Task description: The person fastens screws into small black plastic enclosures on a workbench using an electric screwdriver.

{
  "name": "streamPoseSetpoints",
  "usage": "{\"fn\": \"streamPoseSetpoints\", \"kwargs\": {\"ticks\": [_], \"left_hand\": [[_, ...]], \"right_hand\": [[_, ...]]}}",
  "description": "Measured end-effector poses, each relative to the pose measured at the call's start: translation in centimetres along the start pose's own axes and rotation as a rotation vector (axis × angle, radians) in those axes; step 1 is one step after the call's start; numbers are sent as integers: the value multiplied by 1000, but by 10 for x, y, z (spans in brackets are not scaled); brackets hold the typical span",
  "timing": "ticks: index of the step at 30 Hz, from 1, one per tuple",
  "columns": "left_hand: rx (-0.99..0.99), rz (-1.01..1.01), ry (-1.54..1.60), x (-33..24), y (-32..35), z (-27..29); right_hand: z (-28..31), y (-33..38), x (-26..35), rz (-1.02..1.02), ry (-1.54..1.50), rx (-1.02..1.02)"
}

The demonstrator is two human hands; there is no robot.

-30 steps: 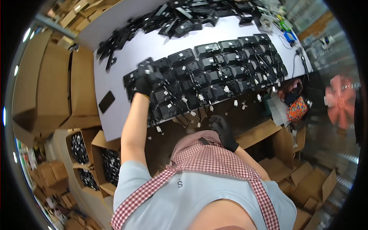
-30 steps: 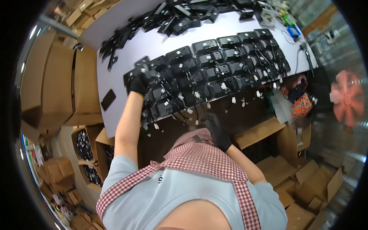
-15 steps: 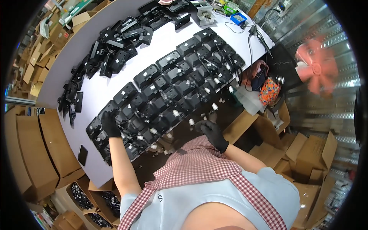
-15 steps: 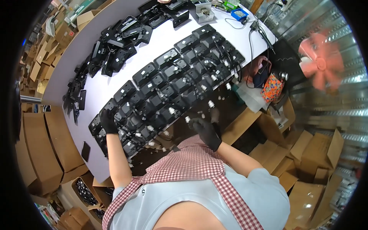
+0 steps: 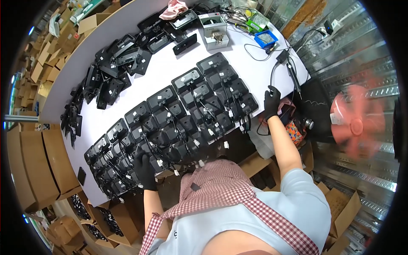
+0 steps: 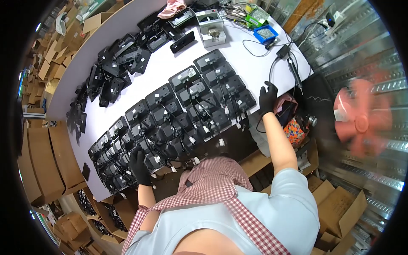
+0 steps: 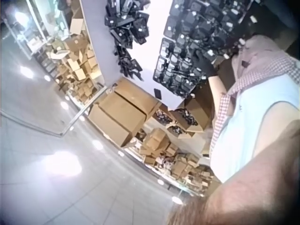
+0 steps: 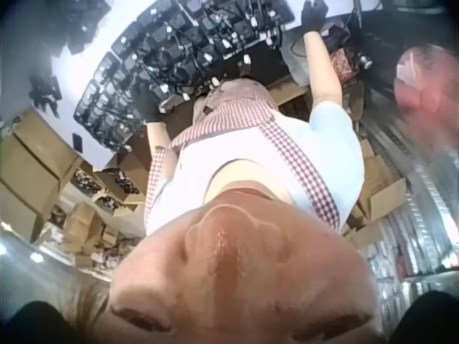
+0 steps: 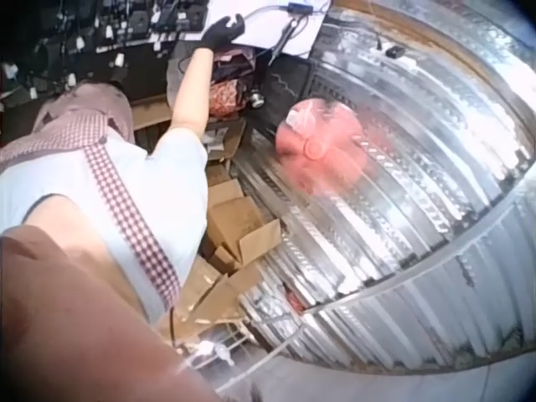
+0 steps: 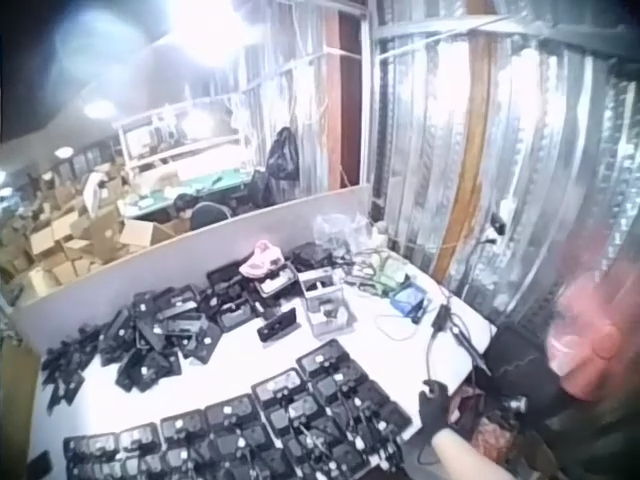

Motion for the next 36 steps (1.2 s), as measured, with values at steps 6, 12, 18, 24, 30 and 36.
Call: {"fn": "streamPoseSetpoints", "kwargs": {"ticks": [6,12,18,24,30,36], "left_hand": [[248,13,12,-30,-23,-102],[497,-205,-156,-40,-83,-198],[466,-507,-592,-53,-198,-320],[201,-738,-946,-77,-297,-432],[380,-349,-1329,-32,-331,-479],[310,-345,-518,-6,-350,-394]], "right_hand": [[-13,-16,-44,-105,141,81],[-10,-26,-85,-192,335,132],[-66,-91,-128,-190,526,298],[-75,-114,-120,4,440,226],[-71,-130,-125,-89,257,234],[-77,-168,-173,-434,-291,27]]}}
Point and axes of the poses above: each hand's wrist, its own y-axis away from the middle knuckle, its own z-axis out of the back of the hand, x = y × z, the point moved 7 cm from there along -y, towards the middle knuckle, and after that the axes turned 8 degrees about y, right-handed, at the moved point
